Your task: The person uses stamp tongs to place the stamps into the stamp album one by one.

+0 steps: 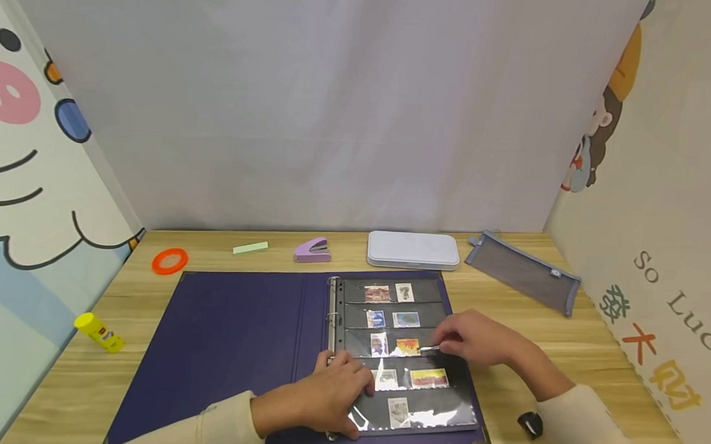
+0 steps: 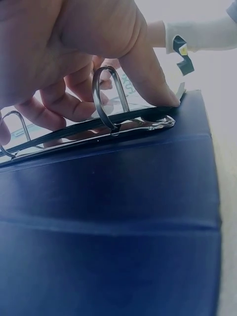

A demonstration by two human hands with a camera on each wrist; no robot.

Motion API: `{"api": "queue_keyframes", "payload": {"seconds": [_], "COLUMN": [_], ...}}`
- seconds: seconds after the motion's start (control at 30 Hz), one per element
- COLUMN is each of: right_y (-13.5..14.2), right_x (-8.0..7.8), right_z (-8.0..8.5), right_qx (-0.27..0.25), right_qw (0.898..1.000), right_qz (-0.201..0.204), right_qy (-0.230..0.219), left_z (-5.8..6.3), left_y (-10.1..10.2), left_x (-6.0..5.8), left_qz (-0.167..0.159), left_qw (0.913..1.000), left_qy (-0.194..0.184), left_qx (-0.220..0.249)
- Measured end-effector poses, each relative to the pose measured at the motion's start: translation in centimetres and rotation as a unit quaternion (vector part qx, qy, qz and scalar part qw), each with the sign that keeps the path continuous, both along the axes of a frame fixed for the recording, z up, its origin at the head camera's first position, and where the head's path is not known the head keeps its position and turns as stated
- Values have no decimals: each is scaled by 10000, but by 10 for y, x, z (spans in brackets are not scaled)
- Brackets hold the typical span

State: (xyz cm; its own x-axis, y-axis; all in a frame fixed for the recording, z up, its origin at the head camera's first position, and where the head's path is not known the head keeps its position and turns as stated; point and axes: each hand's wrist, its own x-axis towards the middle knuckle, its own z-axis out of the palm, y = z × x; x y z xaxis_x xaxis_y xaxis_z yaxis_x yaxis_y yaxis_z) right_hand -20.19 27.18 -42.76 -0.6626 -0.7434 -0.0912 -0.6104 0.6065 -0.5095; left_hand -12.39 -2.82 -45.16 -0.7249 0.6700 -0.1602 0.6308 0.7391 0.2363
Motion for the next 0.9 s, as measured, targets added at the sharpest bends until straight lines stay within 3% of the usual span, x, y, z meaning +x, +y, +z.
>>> {"api": "queue_keyframes", "payload": {"seconds": [0.23,0.53,0.67,0.9], "right_y": [44,74,76,77], "right_x": [-18,-27,-25,-25], "right_z": [-4,-20,-26,-31], "right_qx": [212,678,898,1114], "right_qw": [9945,9733,9681,9657], "right_qz": [-829,-1898,-2006,-1808], "right_qy": [609,1100,1207,1497], "left_z": [0,-1,-1,-1], "left_y": [-2,-3,-2,-2], "left_x": [-1,-1,0,1], "left_qz": [-55,-101,-111,-127], "left_qw": [10000,9999,9999,9999], "left_qy": [-65,-11,28,16], "left_qx": [-23,-40,-45,-54]}}
